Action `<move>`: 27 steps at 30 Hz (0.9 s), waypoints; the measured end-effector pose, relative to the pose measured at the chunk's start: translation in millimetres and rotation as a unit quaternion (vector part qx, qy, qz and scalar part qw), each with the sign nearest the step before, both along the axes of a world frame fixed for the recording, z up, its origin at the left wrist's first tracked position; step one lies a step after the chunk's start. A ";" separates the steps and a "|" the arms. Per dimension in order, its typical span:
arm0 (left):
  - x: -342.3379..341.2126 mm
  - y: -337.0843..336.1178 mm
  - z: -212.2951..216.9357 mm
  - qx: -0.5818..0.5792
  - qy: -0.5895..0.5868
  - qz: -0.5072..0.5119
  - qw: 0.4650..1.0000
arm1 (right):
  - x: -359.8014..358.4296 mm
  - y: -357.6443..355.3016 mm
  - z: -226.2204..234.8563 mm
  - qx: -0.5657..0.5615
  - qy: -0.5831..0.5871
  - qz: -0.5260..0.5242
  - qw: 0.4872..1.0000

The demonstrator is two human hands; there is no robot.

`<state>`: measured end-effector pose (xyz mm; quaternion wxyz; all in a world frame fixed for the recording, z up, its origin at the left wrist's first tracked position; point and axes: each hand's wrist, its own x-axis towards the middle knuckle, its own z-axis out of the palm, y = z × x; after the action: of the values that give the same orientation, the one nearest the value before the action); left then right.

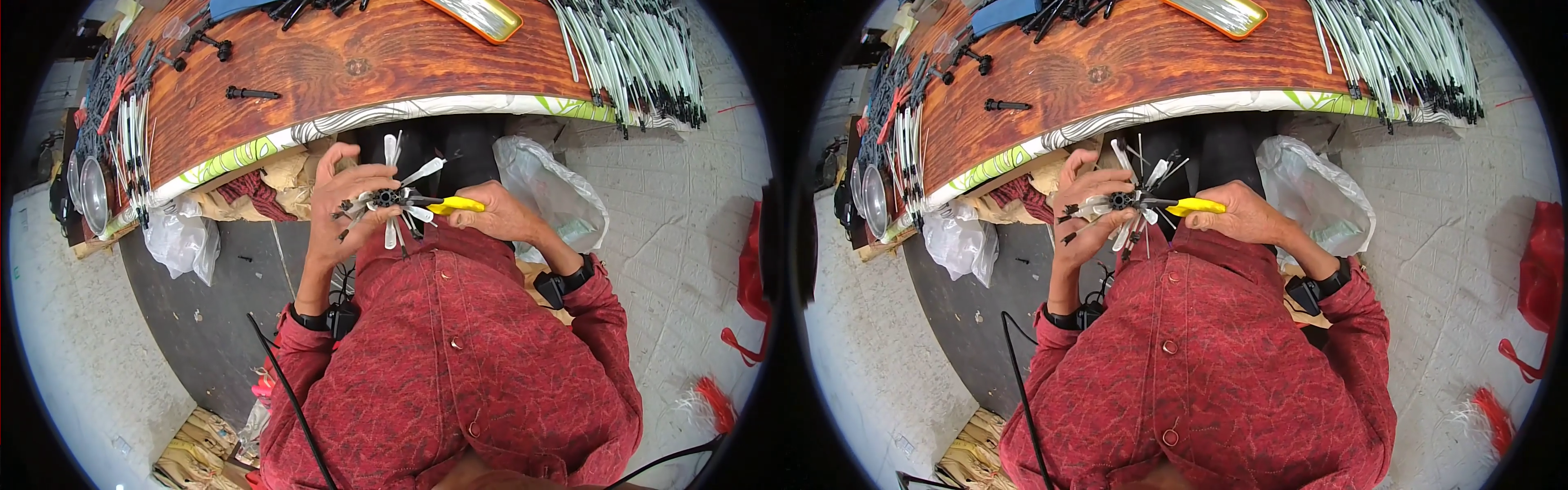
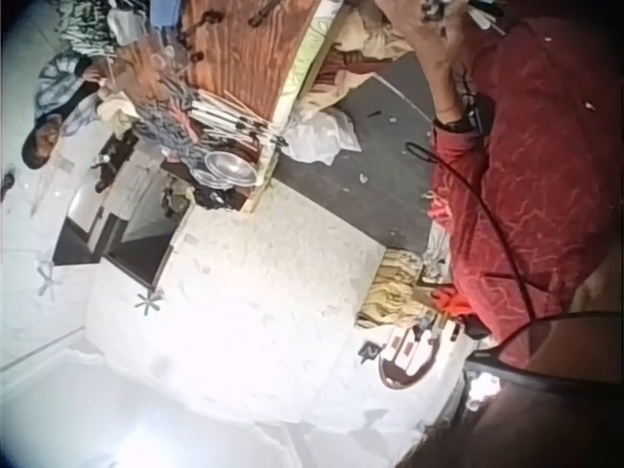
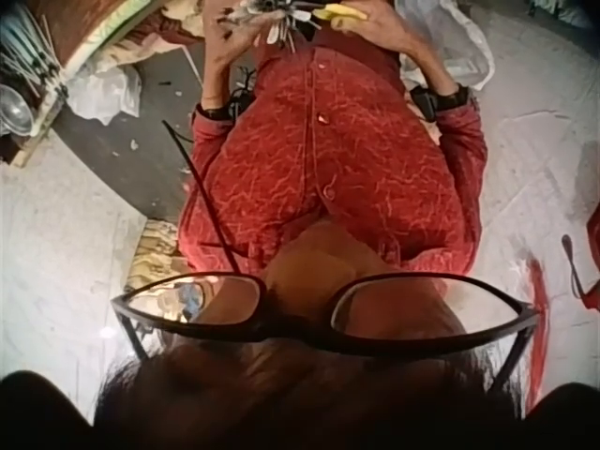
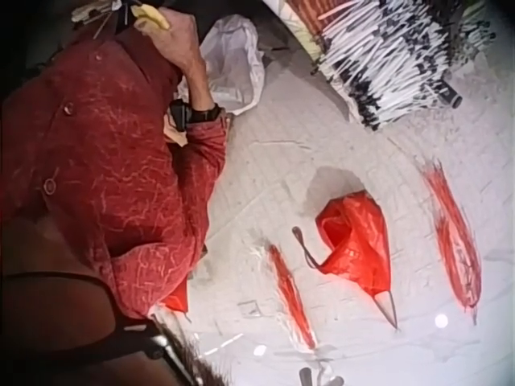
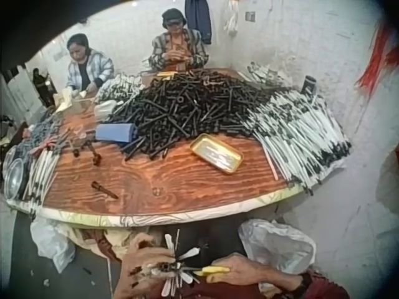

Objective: The person gathers white plastic rods and inserts them into a black plastic hub by hand. They then use yellow-handled shears to trim the ends of the rods while holding the assembly.

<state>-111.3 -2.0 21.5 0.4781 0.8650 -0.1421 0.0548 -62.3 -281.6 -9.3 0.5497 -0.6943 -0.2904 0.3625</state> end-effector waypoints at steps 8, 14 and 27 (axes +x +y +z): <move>9.4 2.8 6.2 0.036 0.023 -0.070 0.997 | -0.8 -15.1 13.5 -0.018 0.177 0.018 0.984; 12.1 -3.3 -2.3 0.022 0.013 -0.108 0.994 | 23.3 -29.5 12.1 -0.047 0.268 0.140 0.952; 24.1 -0.3 -11.0 -0.053 0.037 -0.109 0.992 | 5.0 -18.3 -18.2 0.009 0.425 0.119 0.897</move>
<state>-87.2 -2.4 10.4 0.5314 0.8192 -0.2145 -0.0223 -57.2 -299.9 -27.4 0.5797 -0.4296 -0.1124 0.6832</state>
